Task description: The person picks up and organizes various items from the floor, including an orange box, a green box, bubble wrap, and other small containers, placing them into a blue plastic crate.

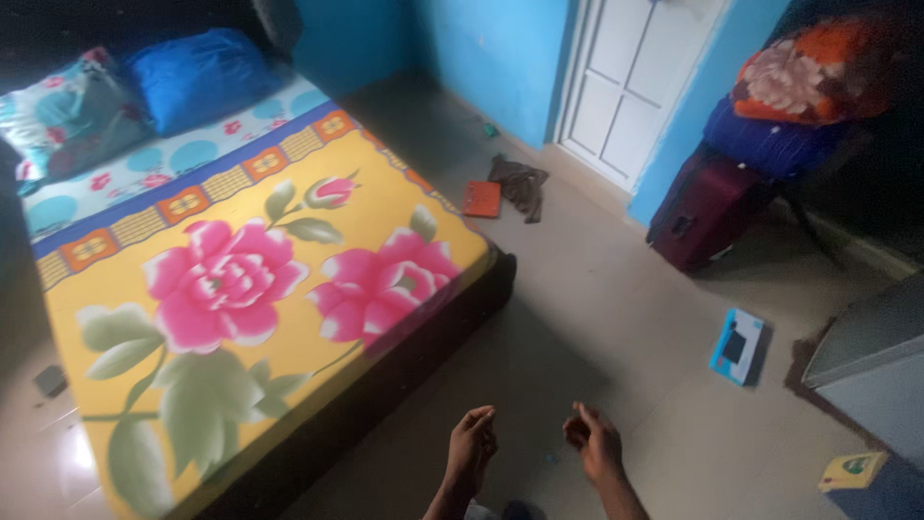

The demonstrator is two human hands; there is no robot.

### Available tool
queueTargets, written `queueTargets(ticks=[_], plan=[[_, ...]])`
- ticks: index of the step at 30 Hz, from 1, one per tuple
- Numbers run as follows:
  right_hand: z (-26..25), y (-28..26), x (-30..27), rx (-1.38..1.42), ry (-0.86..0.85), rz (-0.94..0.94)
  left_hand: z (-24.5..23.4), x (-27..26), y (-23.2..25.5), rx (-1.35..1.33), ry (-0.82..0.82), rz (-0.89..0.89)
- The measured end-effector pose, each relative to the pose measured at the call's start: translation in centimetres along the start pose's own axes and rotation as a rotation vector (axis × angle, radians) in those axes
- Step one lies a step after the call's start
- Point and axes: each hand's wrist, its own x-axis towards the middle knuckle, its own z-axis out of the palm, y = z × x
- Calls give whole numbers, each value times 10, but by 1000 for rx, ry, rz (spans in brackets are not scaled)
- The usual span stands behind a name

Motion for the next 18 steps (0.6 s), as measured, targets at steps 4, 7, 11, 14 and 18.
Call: queueTargets(ticks=[4, 7, 11, 14, 18], plan=[[-15, -14, 18, -3, 94, 124, 34, 45, 0, 15, 4, -37], [-26, -28, 41, 31, 63, 125, 58, 75, 0, 34, -11, -47], [-22, -50, 81, -7, 45, 62, 81, 120, 12, 19, -10, -44], [-13, -75, 115, -71, 86, 26, 101, 167, 24, -9, 33, -55], [-8, -129, 169, -61, 73, 57, 133, 227, 47, -17, 25, -27]])
